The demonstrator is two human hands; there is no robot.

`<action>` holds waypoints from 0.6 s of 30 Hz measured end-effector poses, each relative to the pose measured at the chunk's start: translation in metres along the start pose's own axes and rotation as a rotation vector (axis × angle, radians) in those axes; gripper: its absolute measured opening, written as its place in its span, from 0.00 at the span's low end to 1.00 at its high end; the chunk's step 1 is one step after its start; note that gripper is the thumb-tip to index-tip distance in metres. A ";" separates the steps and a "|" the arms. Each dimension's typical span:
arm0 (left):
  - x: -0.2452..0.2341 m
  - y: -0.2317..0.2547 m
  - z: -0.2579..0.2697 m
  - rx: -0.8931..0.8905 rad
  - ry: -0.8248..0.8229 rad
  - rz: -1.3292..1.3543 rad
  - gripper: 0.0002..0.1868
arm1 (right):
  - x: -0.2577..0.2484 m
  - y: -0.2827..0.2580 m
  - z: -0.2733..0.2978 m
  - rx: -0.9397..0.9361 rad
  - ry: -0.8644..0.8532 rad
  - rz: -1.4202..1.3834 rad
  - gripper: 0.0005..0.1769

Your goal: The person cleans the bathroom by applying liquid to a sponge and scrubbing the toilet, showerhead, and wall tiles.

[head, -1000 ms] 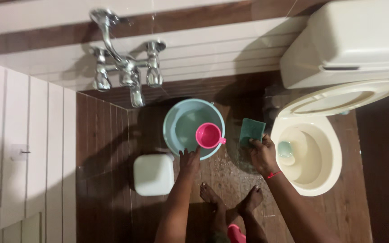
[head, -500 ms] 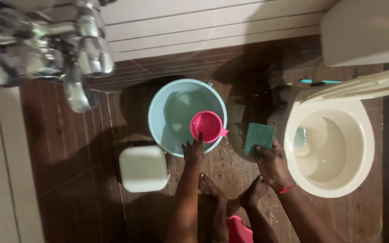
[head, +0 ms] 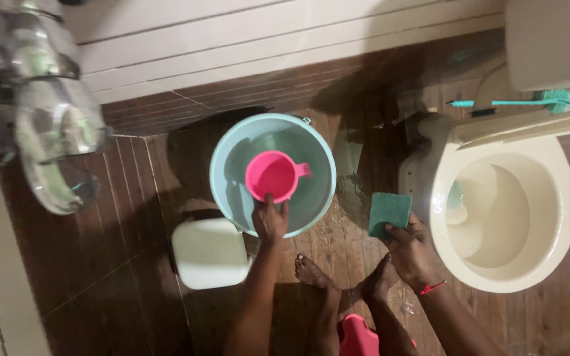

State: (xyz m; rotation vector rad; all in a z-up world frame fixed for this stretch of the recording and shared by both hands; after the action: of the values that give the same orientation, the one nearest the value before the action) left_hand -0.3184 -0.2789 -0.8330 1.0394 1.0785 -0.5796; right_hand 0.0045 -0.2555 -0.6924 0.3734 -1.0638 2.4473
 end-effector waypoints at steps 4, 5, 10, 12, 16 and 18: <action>0.056 -0.024 -0.041 0.164 0.008 -0.482 0.11 | -0.011 0.019 -0.009 -0.012 0.021 -0.058 0.24; 0.078 -0.033 -0.047 0.153 -0.049 -0.598 0.09 | -0.015 0.024 -0.009 -0.006 0.038 -0.059 0.24; 0.162 -0.055 -0.052 0.219 -0.097 -0.717 0.17 | -0.047 0.040 -0.002 0.021 0.106 -0.044 0.23; 0.184 -0.052 -0.054 0.277 -0.115 -0.758 0.18 | -0.062 0.044 0.002 0.028 0.107 -0.024 0.23; 0.200 -0.036 -0.056 0.283 -0.185 -0.546 0.18 | -0.081 0.039 0.016 -0.001 0.111 -0.013 0.27; 0.176 -0.035 -0.047 0.248 -0.075 -0.338 0.18 | -0.086 0.035 0.030 0.023 0.134 -0.010 0.28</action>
State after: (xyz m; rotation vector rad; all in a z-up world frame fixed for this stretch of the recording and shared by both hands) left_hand -0.2969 -0.2358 -1.0122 1.0451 1.1436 -1.0378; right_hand 0.0632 -0.3234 -0.7296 0.2179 -0.9757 2.4395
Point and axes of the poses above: each hand's wrist, its own z-axis away from the middle knuckle, its own x-axis out of the palm, y = z × x, the point moved 3 cm from there along -z, towards the middle knuckle, and after that the axes turned 1 degree about y, right-handed, at the moved point
